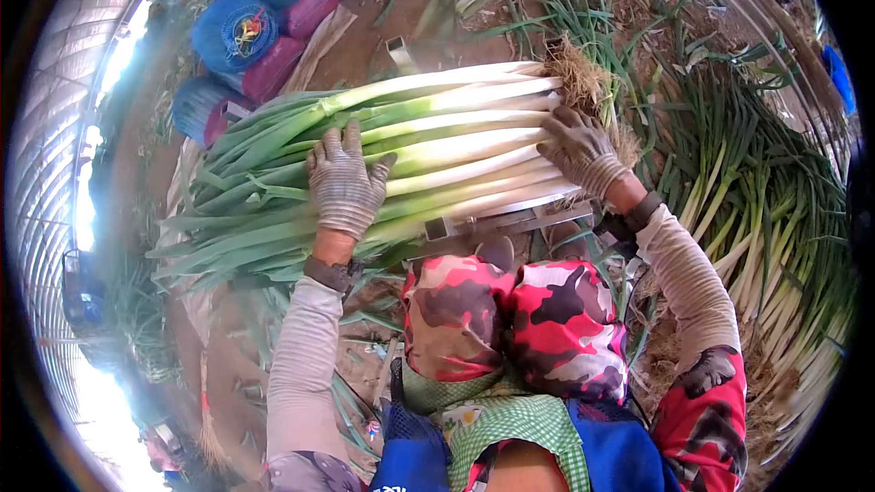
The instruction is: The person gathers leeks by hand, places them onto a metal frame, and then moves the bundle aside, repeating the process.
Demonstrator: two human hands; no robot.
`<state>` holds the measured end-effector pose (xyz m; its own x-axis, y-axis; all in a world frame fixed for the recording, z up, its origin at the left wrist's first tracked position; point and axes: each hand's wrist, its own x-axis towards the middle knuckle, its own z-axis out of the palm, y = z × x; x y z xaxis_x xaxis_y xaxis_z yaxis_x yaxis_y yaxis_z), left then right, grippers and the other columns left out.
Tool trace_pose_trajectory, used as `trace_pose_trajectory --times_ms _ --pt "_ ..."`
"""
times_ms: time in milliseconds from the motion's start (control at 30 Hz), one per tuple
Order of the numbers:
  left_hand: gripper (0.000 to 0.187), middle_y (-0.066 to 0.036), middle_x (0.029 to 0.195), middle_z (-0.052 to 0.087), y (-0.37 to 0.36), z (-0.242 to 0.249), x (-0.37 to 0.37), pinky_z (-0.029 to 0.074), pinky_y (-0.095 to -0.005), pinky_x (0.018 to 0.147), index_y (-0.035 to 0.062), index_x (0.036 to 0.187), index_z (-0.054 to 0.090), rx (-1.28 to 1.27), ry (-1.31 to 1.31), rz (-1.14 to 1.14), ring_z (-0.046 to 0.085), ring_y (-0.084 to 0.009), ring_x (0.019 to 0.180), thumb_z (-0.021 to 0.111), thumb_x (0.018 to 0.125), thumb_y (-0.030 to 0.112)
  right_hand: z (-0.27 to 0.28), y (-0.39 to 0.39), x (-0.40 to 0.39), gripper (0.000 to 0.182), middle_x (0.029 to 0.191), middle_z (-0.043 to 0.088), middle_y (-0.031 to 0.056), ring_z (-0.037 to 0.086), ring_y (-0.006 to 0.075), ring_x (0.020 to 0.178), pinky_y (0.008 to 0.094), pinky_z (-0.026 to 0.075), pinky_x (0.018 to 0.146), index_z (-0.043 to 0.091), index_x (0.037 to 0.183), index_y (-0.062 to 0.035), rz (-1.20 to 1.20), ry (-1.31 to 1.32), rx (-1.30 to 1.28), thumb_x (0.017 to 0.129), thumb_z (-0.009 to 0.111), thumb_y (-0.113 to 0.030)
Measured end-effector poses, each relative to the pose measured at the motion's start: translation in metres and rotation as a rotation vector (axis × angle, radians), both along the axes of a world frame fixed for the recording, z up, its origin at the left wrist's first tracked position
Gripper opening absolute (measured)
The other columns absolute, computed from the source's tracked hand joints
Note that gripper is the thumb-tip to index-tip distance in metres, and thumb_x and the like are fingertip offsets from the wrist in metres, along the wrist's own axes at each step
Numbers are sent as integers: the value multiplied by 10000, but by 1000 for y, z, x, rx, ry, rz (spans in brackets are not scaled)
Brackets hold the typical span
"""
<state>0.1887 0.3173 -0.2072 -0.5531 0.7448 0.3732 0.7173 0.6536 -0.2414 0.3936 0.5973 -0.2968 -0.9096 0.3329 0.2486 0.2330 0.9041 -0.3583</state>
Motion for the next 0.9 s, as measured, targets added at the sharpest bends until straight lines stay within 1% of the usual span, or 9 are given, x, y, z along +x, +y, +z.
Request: trace_pose_trajectory --times_ms 67,167,233,333,433,533,633,800,900 --pt "616 -149 1082 523 4 0 -1 394 -458 882 52 1244 529 -4 -33 31 523 -320 994 608 812 484 25 2 -13 389 1205 530 146 474 350 1152 487 380 942 588 1127 -120 -46 -201 -139 892 531 -424" --pt "532 -139 1039 531 -2 1 11 399 -447 835 84 1201 567 -87 -85 51 529 -317 961 585 835 469 25 -11 -57 414 1217 527 126 474 325 1151 475 364 947 564 1164 -124 -9 248 73 889 535 -433" --pt "487 -138 1023 534 -11 4 20 398 -440 817 95 1170 590 -112 -81 34 531 -314 952 571 847 459 11 -16 -82 428 1218 523 121 473 309 1143 465 344 956 536 1197 -130 61 159 239 881 552 -418" --pt "459 -136 1000 533 -16 -2 20 396 -435 803 94 1126 615 -61 -11 -47 532 -304 945 562 850 457 10 -34 -66 402 1140 541 138 493 315 1079 462 352 936 562 1171 -128 33 166 42 871 557 -396" --pt "516 -162 1079 529 -10 5 20 383 -456 873 95 1182 591 -135 -81 -7 519 -331 1022 567 843 483 0 -37 -55 349 1137 549 148 500 331 1078 462 363 935 573 1152 -105 13 248 30 901 525 -344" --pt "586 -189 1191 501 0 24 7 333 -491 979 92 1248 550 -125 150 -146 466 -362 1137 587 827 498 3 -35 -56 339 1154 551 151 500 334 1090 461 358 947 571 1154 -89 -10 254 48 916 504 -321" --pt "635 -199 1261 470 0 13 -27 270 -514 1049 87 1285 521 -129 -72 -185 400 -391 1220 611 812 500 3 -40 -47 339 1139 539 149 491 339 1086 454 346 960 566 1157 -91 28 244 100 916 491 -317" --pt "739 -185 1347 429 2 16 -14 255 -509 1069 53 1324 462 -135 -186 -123 409 -397 1211 683 757 473 1 -40 -43 350 1104 538 124 492 317 1066 458 377 907 562 1133 -114 -18 254 88 903 488 -367" --pt "741 -181 1333 450 19 27 -19 251 -491 1080 45 1324 465 30 1 -132 419 -390 1209 672 766 488 3 -38 -42 341 1102 544 126 495 325 1075 468 379 909 568 1123 -109 -14 203 62 905 493 -360"
